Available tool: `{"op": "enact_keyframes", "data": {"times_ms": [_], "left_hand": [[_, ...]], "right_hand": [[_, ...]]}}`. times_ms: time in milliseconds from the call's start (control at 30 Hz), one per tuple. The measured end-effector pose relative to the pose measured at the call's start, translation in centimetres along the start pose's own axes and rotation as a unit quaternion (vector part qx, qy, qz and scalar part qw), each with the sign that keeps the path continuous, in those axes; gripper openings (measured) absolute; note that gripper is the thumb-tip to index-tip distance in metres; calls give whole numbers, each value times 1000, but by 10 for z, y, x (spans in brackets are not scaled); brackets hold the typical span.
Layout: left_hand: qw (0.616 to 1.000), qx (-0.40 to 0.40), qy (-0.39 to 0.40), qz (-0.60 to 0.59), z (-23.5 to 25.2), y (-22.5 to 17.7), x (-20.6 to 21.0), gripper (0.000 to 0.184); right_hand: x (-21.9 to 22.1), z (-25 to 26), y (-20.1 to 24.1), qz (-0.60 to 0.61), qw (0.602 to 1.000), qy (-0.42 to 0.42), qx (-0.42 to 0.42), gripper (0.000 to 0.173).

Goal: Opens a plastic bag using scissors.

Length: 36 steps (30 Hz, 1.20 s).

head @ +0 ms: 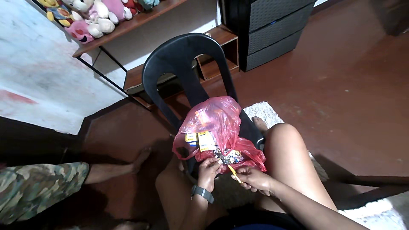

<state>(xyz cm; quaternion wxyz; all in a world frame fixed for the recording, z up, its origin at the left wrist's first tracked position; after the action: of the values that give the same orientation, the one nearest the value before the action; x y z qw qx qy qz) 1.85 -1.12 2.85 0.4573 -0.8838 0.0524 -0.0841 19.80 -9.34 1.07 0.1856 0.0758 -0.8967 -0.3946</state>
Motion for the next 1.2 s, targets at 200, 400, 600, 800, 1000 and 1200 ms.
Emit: {"op": "enact_keyframes", "data": {"times_ms": [200,400,600,800,1000,1200], "left_hand": [[999,18,0,29,2,2,-2,21],[999,42,2,29,2,-1,-2,19],[997,54,-6,55,5,-5,-6,25],[998,36,-3,45,2,-4,-6,37],[999,28,2,36,1,-3,-3,38],[999,28,6,43,0,-2,0,35]], "right_hand": [[0,2,-2,17,1000,-23,2,25],[0,-3,1,52,999,-14,7,36],[5,-11,6,16,999,36,20,37],[6,-5,2,-75,997,32,1,37],[5,-5,3,-89,996,19,8,38],[5,-5,4,-103,995,8,12,37]]}}
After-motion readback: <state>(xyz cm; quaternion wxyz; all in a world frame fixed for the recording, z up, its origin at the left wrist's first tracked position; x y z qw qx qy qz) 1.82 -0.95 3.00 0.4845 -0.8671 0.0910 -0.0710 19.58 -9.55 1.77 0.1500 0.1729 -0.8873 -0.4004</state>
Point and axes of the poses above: each hand's wrist, its own z-axis towards the middle knuckle, its own x-axis out of the palm, y = z × x, the point moved 2 cm from there along z, towards the middle knuckle, and after that the axes turned 4 degrees about y, right-handed, at the moved point
